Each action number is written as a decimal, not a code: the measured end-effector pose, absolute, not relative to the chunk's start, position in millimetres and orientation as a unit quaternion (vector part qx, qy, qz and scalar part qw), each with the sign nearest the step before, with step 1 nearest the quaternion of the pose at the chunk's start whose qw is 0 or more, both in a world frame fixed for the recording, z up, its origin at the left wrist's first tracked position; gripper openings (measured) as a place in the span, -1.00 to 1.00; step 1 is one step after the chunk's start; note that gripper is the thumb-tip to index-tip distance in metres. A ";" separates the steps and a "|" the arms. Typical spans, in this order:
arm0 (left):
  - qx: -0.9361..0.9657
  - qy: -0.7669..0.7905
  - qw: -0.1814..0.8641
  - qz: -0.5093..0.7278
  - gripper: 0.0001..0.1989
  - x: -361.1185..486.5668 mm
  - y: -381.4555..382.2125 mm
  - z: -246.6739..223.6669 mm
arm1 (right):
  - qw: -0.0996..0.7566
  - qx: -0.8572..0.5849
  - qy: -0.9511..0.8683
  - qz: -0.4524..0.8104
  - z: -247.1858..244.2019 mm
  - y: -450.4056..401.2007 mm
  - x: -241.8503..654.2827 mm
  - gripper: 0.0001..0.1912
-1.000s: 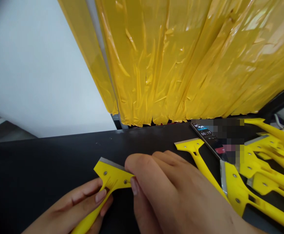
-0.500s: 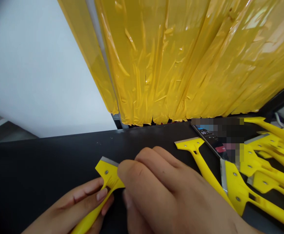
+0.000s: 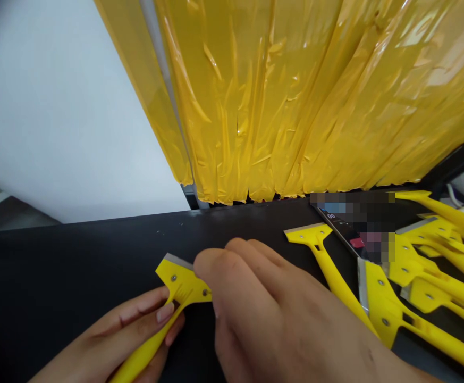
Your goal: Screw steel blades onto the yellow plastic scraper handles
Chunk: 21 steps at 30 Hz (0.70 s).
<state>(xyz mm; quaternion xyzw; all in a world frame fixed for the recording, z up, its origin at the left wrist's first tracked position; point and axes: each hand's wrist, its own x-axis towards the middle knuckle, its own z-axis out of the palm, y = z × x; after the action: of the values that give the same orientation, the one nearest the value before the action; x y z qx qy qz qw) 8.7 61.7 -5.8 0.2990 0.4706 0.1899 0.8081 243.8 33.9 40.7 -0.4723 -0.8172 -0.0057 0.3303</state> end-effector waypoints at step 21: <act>0.312 0.453 0.811 0.199 -0.67 4.9 60.7 -16.5 | 0.328 -0.472 -0.817 0.044 42.5 34.6 247.1 -0.65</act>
<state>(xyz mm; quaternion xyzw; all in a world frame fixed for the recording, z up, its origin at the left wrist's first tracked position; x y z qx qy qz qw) 4.9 60.7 -16.5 0.3120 0.4534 0.1987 0.8109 247.1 34.6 42.5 -0.4724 -0.8171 0.0440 0.3276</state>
